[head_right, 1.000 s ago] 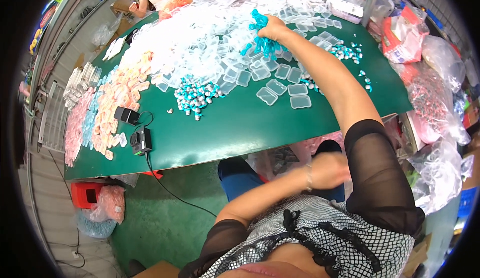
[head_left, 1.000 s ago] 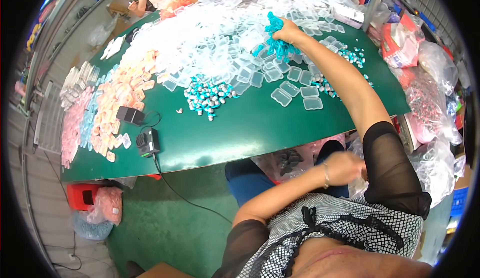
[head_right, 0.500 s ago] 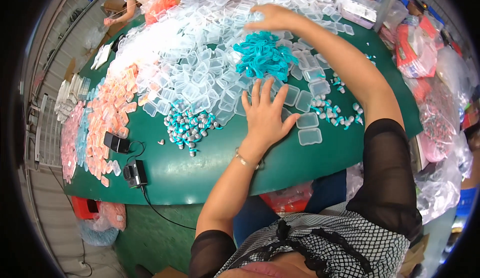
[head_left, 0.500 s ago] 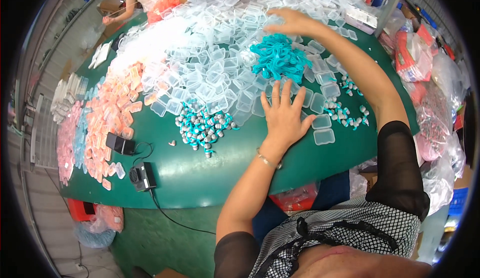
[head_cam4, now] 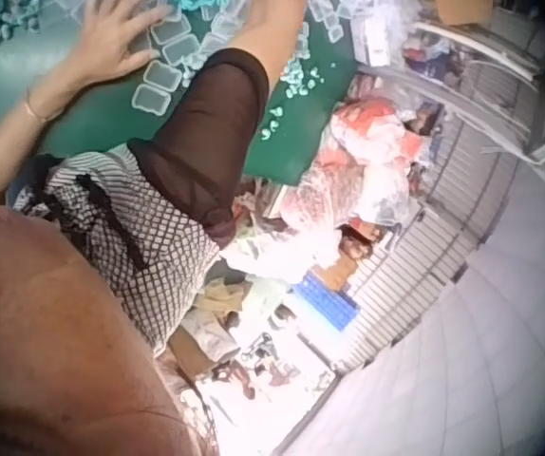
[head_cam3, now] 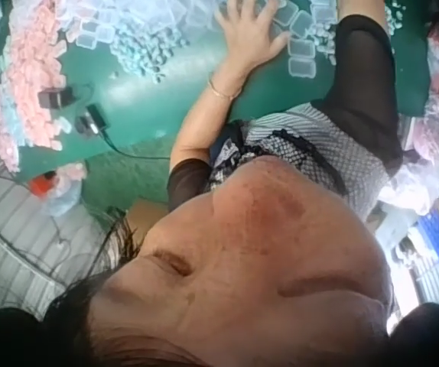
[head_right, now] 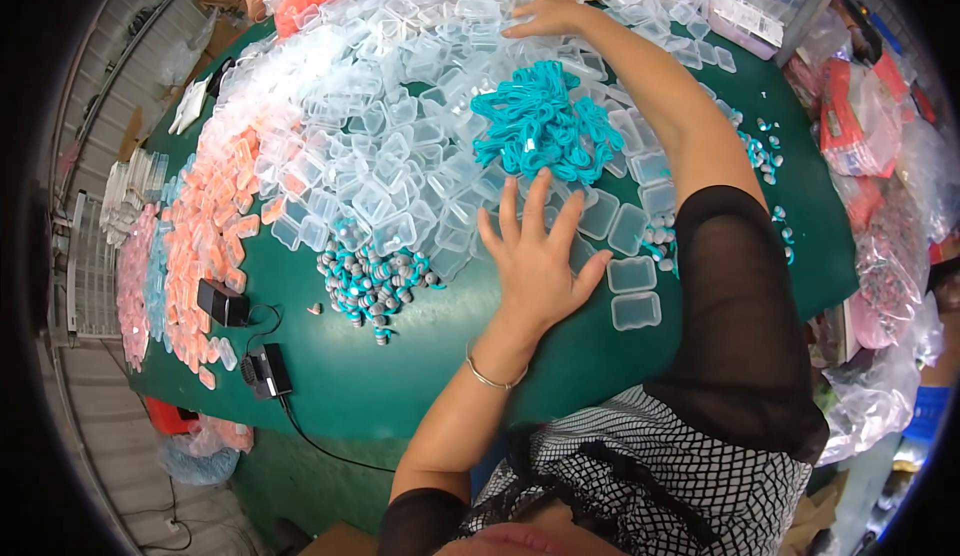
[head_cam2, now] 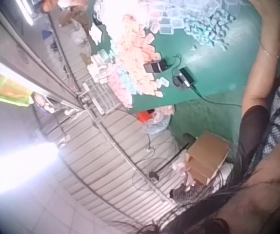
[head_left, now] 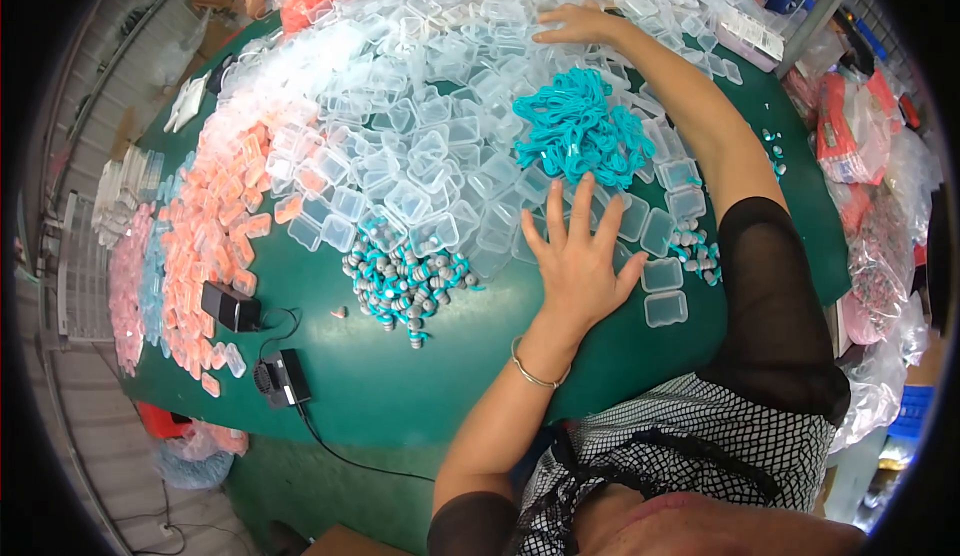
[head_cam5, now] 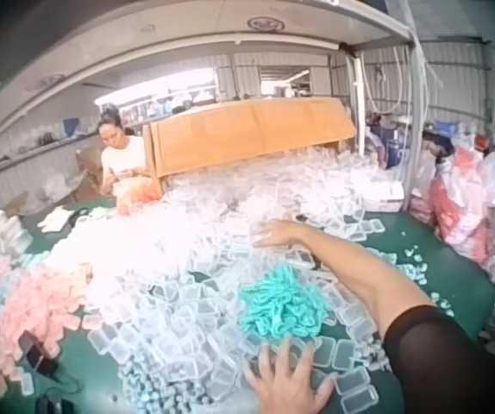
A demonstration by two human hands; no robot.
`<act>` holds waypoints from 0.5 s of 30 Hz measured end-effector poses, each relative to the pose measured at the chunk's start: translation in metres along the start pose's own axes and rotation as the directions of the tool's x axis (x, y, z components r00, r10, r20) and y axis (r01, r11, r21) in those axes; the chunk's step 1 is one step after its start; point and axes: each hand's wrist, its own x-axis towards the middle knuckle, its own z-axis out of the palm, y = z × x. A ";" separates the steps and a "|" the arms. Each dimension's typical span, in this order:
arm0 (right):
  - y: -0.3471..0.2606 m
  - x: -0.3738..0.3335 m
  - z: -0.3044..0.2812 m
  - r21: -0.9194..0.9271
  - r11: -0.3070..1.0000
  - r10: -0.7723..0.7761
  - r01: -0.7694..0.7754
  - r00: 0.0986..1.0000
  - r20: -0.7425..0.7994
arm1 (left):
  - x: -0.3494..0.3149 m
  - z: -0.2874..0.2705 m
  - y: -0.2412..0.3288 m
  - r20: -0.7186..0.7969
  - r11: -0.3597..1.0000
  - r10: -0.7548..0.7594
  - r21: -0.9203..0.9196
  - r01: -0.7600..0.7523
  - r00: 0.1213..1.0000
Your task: Sorting and packaging small beads into plastic boxes and bags on a workbench.
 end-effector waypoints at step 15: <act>-0.038 -0.102 0.018 0.281 0.947 -0.192 0.158 0.976 0.098 | -0.029 -0.010 0.001 -0.054 0.993 0.121 -0.002 -0.121 0.991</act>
